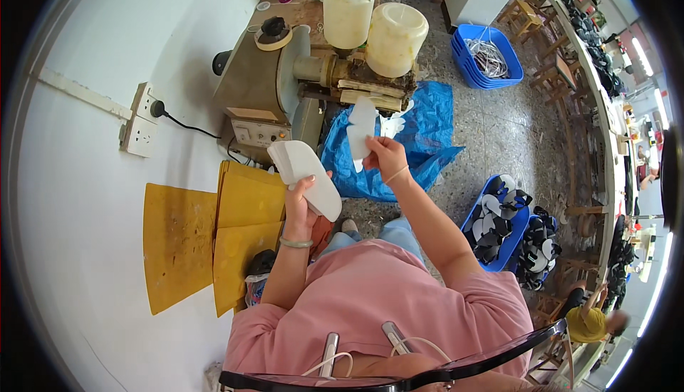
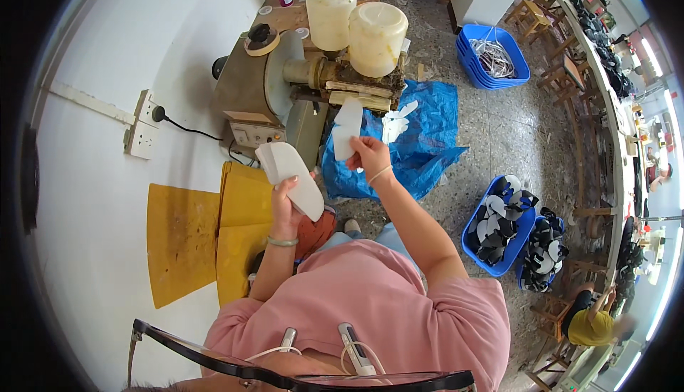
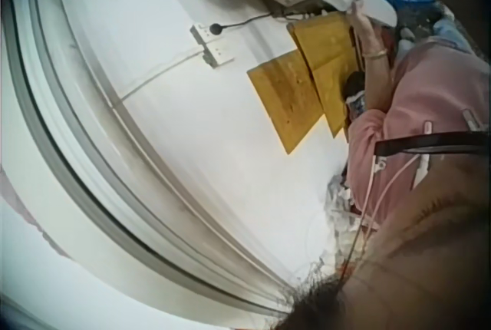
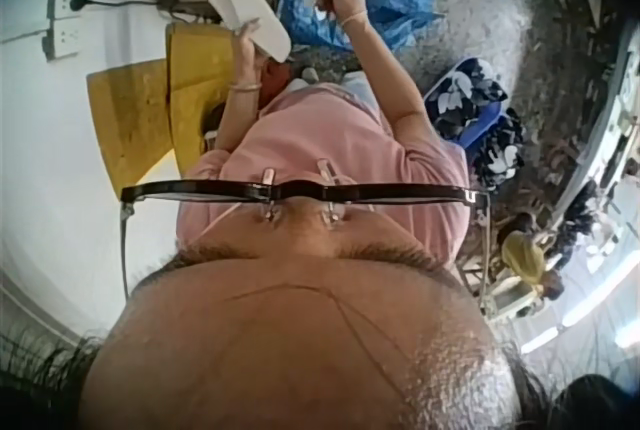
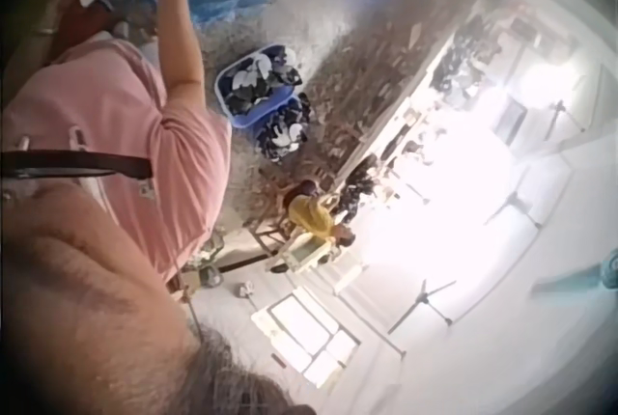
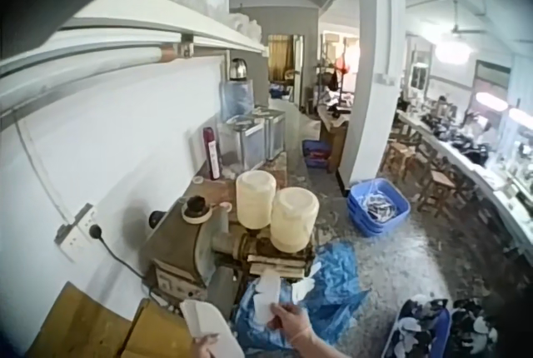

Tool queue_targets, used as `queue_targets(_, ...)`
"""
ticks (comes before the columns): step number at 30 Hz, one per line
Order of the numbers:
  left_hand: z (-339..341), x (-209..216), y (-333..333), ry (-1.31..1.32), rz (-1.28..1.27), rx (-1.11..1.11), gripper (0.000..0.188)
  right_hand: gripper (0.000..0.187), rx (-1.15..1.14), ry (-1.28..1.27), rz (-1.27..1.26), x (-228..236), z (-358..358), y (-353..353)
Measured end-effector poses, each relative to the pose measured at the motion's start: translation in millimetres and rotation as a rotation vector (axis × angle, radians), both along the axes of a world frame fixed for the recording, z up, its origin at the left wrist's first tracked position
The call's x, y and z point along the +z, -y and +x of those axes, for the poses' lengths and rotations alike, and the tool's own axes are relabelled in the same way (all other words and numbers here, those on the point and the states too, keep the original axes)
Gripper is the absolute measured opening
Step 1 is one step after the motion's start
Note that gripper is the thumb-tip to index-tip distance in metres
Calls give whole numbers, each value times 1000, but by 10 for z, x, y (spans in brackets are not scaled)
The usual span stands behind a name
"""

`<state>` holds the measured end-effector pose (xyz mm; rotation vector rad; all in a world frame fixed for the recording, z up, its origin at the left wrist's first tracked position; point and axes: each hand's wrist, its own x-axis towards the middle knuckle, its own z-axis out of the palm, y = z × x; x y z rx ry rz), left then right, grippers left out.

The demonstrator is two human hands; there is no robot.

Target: The person removes a rubber band from a stack of shoe components, carries them to a gluing machine, and feeds each piece through the roller before dropping them onto a tarp.

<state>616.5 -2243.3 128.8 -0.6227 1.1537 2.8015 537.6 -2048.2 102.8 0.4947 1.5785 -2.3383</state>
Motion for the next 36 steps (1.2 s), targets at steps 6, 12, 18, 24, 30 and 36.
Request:
queue_targets(6, 28, -96, 12, 11, 35, -17, 47, 31, -48, -49, -66, -141, -451, -20)
queue_targets(12, 39, -245, -50, 74, -11, -76, 44, 38, 668, -160, 549, 227, 538, 72)
queue_targets(18, 114, -298, -145, 100, 100, -50, 41, 31, 447, -121, 363, 156, 1073, 196)
queue_targets(24, 149, -248, -40, 46, 59, -60, 45, 21, 119, -23, 99, 156, 774, -14)
queue_targets(30, 225, -79, -48, 23, -60, -9, 46, 23, -10, -21, -9, -106, 187, -269)
queue_targets(36, 256, -128, -90, 85, -55, 0, 43, 29, -58, -13, -55, -88, -178, -341)
